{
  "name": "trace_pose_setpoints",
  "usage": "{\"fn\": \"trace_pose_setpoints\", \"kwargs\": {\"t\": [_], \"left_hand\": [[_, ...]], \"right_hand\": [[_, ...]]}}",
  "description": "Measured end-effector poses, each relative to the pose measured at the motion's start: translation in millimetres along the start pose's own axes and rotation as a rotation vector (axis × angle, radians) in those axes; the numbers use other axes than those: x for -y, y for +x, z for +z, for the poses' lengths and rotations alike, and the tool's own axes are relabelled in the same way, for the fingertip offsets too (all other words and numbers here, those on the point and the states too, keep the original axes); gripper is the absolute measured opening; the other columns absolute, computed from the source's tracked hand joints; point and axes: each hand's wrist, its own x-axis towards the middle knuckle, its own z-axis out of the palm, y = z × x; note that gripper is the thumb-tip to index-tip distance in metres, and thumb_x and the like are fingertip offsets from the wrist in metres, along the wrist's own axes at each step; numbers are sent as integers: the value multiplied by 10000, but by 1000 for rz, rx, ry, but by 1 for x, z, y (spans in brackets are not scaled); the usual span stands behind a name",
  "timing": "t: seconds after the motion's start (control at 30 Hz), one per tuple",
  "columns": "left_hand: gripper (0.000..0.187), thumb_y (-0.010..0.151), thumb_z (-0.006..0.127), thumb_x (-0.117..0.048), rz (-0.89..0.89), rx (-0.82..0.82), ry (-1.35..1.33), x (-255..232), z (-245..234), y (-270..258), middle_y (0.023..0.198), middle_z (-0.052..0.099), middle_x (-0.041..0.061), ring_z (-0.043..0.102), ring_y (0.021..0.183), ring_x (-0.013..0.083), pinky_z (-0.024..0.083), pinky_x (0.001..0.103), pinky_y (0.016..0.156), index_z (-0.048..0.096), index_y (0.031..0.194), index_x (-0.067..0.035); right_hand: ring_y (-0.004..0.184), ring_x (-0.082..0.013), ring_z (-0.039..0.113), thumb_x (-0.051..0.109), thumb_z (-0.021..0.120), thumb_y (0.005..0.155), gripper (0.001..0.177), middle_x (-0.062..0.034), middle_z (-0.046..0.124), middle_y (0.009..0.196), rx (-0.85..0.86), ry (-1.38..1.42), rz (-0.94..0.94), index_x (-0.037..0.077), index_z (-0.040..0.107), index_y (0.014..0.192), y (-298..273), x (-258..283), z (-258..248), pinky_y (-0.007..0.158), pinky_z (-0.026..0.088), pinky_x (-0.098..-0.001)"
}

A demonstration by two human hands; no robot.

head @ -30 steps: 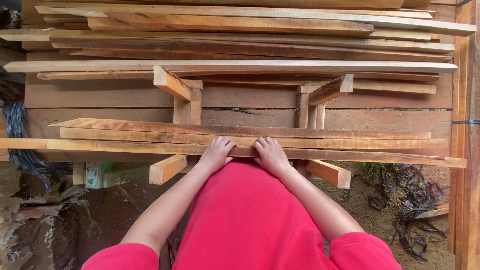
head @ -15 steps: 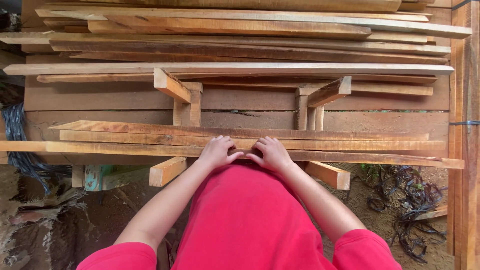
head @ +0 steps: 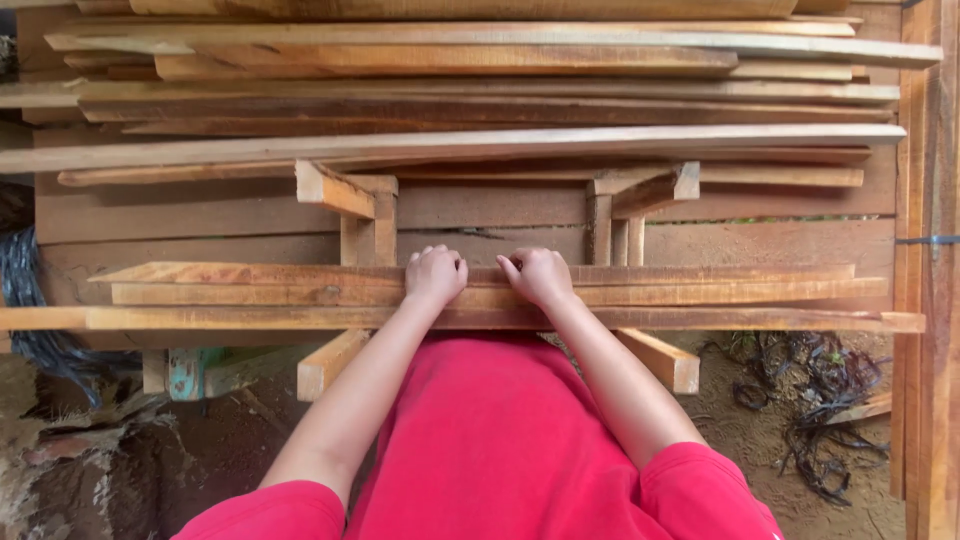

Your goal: The person unties a black strap securing a bundle of wooden planks and removes the strap. They then proceed to pick up individual planks from the stack and place them onto a wooden rack structure, arranging them one by one.

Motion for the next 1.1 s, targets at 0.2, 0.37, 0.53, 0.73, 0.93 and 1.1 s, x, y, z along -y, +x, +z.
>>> {"fn": "trace_pose_setpoints", "kwargs": {"t": [0.2, 0.37, 0.53, 0.73, 0.93, 1.1], "left_hand": [[413, 854, 490, -374, -220, 401, 59, -30, -39, 38, 1125, 786, 78, 717, 1137, 299, 413, 469, 1008, 790, 1063, -182], [456, 893, 578, -484, -111, 222, -68, 0, -36, 111, 1167, 717, 103, 667, 1168, 329, 506, 520, 946, 701, 1191, -161], [674, 986, 599, -445, 103, -126, -75, -13, -127, 150, 1549, 489, 137, 426, 1455, 332, 415, 518, 1137, 461, 1526, -65], [829, 1055, 481, -535, 7, 34, 32, 2, -120, 169, 1750, 100, 130, 60, 1609, 301, 119, 579, 1279, 191, 1661, -48], [712, 895, 687, -497, 93, -345, 202, 23, -88, 179, 1475, 495, 104, 425, 1414, 277, 328, 493, 1121, 513, 1465, -106], [495, 851, 711, -468, 139, -480, 253, 35, -75, 189, 1155, 535, 25, 521, 1109, 235, 399, 455, 982, 602, 1227, -165]], "right_hand": [[948, -239, 717, 431, 707, 931, 187, 20, 741, 922, -320, 81, -141, 273, 755, 1018, 78, -49, 32, 793, 584, -411], [1122, -254, 633, 392, 721, 941, 310, 5, 652, 1193, -502, 30, -185, 215, 688, 1194, 138, -29, -32, 846, 564, -430], [1435, -428, 406, 406, 726, 948, 703, -190, 416, 1588, -530, -102, -199, 37, 493, 1499, 167, 0, -78, 1088, 420, -630], [1566, -377, 207, 598, 458, 1042, 792, -161, 218, 1720, -200, -179, 19, 10, 410, 1571, 162, -4, -55, 1250, 182, -622], [1534, -445, 170, 521, 639, 1013, 817, -197, 231, 1664, -427, -120, -86, 48, 325, 1600, 176, -18, -47, 1208, 234, -660], [1362, -365, 420, 543, 749, 878, 729, -100, 518, 1370, -576, -242, -153, 112, 577, 1440, 202, -42, -43, 1149, 257, -672]]}}
